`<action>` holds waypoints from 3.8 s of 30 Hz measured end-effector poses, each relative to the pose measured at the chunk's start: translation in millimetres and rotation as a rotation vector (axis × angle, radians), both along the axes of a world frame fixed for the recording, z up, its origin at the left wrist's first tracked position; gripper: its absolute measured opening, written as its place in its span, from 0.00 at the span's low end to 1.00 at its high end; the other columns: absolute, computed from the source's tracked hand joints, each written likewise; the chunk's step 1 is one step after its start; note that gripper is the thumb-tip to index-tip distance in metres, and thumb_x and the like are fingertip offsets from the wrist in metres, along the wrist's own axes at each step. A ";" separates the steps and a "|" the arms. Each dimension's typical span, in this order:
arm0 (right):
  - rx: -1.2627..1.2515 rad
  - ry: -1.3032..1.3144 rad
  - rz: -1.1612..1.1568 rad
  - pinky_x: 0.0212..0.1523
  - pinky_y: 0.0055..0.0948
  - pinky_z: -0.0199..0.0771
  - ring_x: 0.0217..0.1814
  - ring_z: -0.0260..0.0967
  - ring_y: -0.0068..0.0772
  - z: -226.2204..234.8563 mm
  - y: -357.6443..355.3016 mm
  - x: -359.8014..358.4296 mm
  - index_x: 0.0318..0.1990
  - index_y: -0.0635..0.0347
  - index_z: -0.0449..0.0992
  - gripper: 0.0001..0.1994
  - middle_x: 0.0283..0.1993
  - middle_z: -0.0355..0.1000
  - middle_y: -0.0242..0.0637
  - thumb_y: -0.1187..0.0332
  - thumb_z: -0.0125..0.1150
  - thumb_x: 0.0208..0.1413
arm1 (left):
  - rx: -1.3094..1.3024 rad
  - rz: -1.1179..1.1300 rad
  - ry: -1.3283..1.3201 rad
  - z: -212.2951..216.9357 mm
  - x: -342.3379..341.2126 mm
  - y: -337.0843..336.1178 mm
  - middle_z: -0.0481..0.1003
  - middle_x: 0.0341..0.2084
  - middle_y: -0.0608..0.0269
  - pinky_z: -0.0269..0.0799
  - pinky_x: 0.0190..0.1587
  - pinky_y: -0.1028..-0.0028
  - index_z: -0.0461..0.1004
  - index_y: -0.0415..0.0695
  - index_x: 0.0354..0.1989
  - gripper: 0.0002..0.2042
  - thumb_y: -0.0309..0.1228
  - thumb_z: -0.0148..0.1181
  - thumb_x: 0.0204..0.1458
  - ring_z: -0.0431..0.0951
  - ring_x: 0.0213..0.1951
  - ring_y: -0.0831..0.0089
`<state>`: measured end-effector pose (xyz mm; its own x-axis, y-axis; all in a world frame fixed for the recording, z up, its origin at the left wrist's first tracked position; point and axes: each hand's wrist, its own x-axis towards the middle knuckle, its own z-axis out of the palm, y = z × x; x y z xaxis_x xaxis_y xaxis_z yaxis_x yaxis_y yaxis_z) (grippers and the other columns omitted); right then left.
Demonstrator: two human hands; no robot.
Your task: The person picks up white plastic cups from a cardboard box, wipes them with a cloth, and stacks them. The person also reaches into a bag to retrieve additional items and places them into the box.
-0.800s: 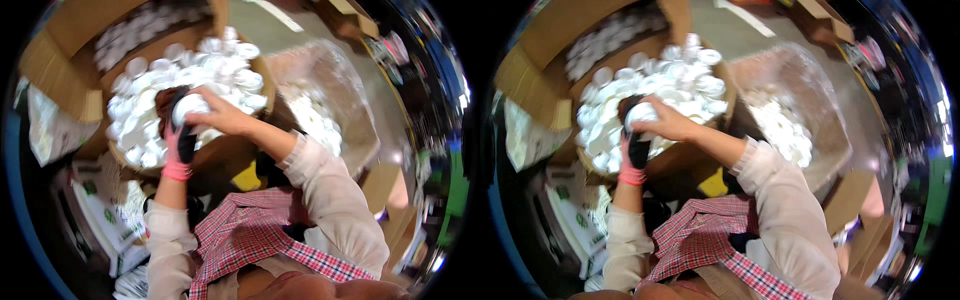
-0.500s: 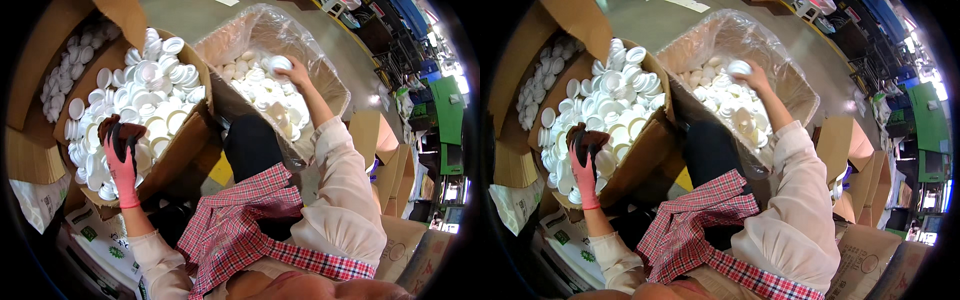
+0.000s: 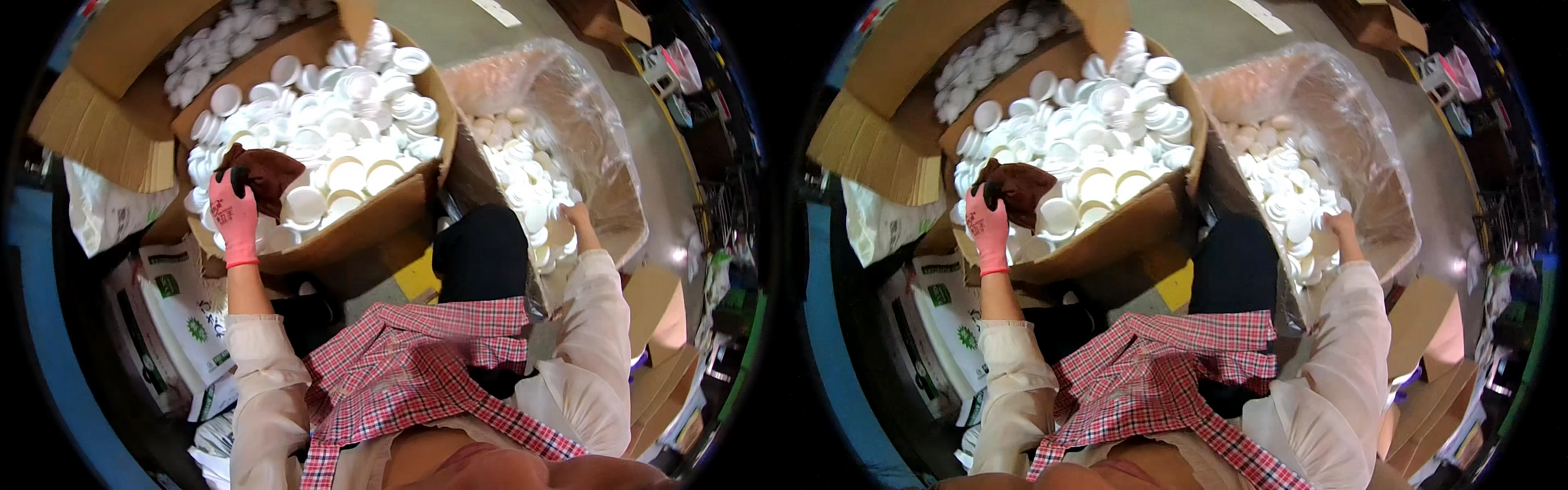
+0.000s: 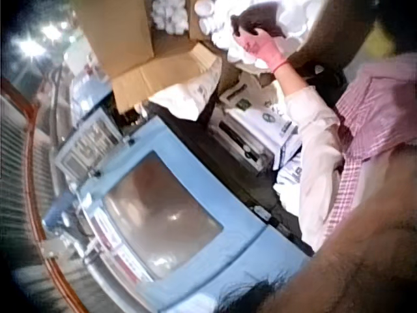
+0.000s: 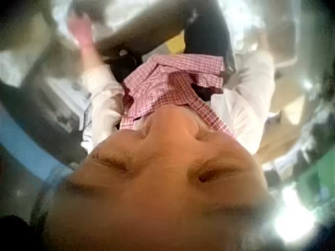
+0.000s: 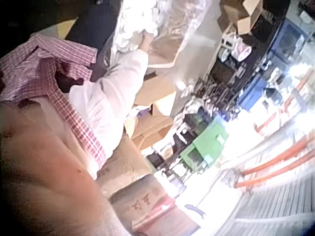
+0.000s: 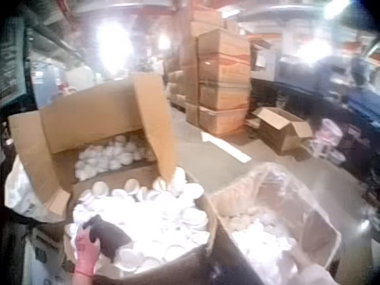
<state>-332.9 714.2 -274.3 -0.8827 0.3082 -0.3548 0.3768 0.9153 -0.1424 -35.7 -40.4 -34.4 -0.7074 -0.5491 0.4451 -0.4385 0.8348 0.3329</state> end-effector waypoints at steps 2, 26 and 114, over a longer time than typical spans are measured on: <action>-0.007 0.315 0.254 0.46 0.36 0.72 0.47 0.75 0.40 26.0 -76.9 -7.3 0.43 0.71 0.77 0.27 0.46 0.75 0.52 0.53 0.68 0.47 | -0.158 0.218 -0.031 14.6 29.2 -15.5 0.71 0.43 0.49 0.69 0.51 0.60 0.73 0.42 0.44 0.16 0.26 0.60 0.44 0.71 0.48 0.50; -0.945 0.180 1.077 0.36 0.40 0.73 0.34 0.74 0.51 285.7 -651.3 143.6 0.36 0.67 0.77 0.11 0.35 0.76 0.52 0.66 0.59 0.56 | 2.494 -0.833 0.790 9.6 28.7 3.6 0.59 0.62 0.40 0.58 0.58 0.36 0.58 0.47 0.63 0.30 0.56 0.44 0.60 0.60 0.61 0.34; -1.362 0.163 0.508 0.34 0.30 0.62 0.28 0.59 0.27 269.0 -586.3 177.4 0.27 0.70 0.73 0.35 0.21 0.64 0.35 0.41 0.38 0.65 | 0.679 -0.211 0.186 32.2 10.2 96.3 0.77 0.37 0.45 0.70 0.44 0.60 0.71 0.34 0.48 0.21 0.33 0.64 0.48 0.76 0.40 0.48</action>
<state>-155.5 127.9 -5.3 -0.8501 -0.5267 0.0012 -0.0434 0.0677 -0.9968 -25.5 55.8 -2.2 -0.7744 -0.6071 0.1782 -0.1769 0.4783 0.8602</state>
